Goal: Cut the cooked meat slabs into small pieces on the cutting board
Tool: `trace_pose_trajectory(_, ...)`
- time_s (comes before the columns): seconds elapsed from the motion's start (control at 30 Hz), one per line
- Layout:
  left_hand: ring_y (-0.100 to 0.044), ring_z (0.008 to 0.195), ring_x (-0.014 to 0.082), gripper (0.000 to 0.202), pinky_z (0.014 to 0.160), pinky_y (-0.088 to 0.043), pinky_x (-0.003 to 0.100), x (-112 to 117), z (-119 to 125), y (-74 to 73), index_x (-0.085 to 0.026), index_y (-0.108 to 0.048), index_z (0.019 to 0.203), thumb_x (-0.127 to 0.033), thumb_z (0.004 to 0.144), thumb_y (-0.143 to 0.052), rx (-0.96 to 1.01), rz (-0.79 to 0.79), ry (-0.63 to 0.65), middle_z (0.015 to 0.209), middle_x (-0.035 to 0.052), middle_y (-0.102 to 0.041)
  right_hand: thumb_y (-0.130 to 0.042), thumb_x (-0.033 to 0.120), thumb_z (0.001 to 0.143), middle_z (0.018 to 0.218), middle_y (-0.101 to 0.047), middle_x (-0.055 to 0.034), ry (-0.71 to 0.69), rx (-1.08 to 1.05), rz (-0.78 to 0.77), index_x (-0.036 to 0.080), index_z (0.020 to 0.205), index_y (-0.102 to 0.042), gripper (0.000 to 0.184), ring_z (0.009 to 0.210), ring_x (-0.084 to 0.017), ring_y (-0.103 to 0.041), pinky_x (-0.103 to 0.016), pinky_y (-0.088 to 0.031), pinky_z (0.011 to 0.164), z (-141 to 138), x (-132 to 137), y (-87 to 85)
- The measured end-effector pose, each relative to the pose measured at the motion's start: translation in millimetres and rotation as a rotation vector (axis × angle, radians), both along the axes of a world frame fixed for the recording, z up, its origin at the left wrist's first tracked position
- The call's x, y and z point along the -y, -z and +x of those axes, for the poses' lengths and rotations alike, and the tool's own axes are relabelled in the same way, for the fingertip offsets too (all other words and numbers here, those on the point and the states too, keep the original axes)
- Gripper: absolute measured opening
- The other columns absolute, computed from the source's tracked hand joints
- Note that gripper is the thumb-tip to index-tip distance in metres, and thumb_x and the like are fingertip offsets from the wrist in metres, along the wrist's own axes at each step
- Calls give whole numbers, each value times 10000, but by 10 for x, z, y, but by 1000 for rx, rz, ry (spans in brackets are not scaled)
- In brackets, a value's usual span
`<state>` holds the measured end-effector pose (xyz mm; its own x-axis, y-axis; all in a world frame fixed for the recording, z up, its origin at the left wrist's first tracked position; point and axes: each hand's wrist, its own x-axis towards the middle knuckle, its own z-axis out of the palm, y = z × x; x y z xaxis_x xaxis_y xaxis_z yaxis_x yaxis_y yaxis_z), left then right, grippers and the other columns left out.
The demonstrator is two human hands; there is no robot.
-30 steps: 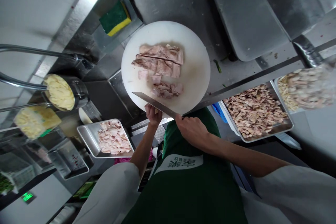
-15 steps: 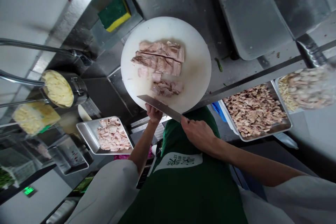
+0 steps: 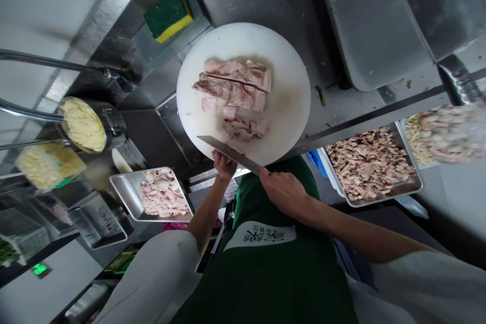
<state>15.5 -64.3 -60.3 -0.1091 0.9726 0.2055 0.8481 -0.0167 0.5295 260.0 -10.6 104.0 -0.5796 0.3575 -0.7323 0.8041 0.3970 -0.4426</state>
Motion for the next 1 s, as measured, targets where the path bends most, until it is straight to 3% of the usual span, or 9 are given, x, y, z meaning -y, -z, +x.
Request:
trace_pose_trajectory(0.13,-609,953,237,260,861,-491,428,-5,-2,-17,-185,-648,856,-426,909,-565,50,23,27,926,122,-641,-325,49,904,759,-711,-99,14,60,-45,135,1068,-521,269,713,-246,-714,-286,-440,579,84,71,-32)
trace_pose_trajectory(0.33,-620,956,220,221,846,-524,419,-12,4,-47,-192,-655,885,-380,927,-546,2,55,30,935,108,-654,-286,72,933,943,-718,-191,41,-64,42,72,1224,-489,355,903,-255,-707,-318,-488,730,-671,-386,278)
trace_pose_trajectory(0.43,-625,941,205,206,830,-535,404,-11,23,-47,-191,-654,894,-342,941,-522,-1,79,29,923,99,-656,-298,103,941,988,-710,-194,64,-127,85,76,1242,-480,352,946,-269,-694,-327,-486,747,-811,-563,342)
trace_pose_trajectory(0.67,-624,954,226,217,853,-508,431,1,12,-34,-189,-648,943,-388,921,-564,51,64,48,950,113,-654,-344,62,906,789,-714,-126,-8,3,57,112,1128,-510,282,775,-244,-717,-286,-452,649,-396,-191,16)
trace_pose_trajectory(0.8,-626,936,211,202,839,-519,407,-16,41,-71,-181,-638,908,-346,935,-523,-26,102,18,931,110,-652,-362,49,886,767,-715,-102,16,16,28,130,1105,-515,279,735,-239,-712,-277,-418,617,-331,-89,-10)
trace_pose_trajectory(0.9,-619,905,187,183,812,-533,377,50,61,-188,-180,-614,855,-294,938,-498,-27,96,-9,886,89,-632,-354,96,917,770,-715,-102,76,-18,46,122,1116,-519,260,698,-237,-698,-283,-386,602,-242,-132,30)
trace_pose_trajectory(1.0,-611,902,177,163,802,-531,356,129,-3,-408,-178,-598,827,-259,928,-500,-14,51,-28,886,82,-618,-332,214,975,754,-706,-105,185,-27,90,117,1096,-537,257,682,-230,-680,-283,-357,595,-27,-197,47)
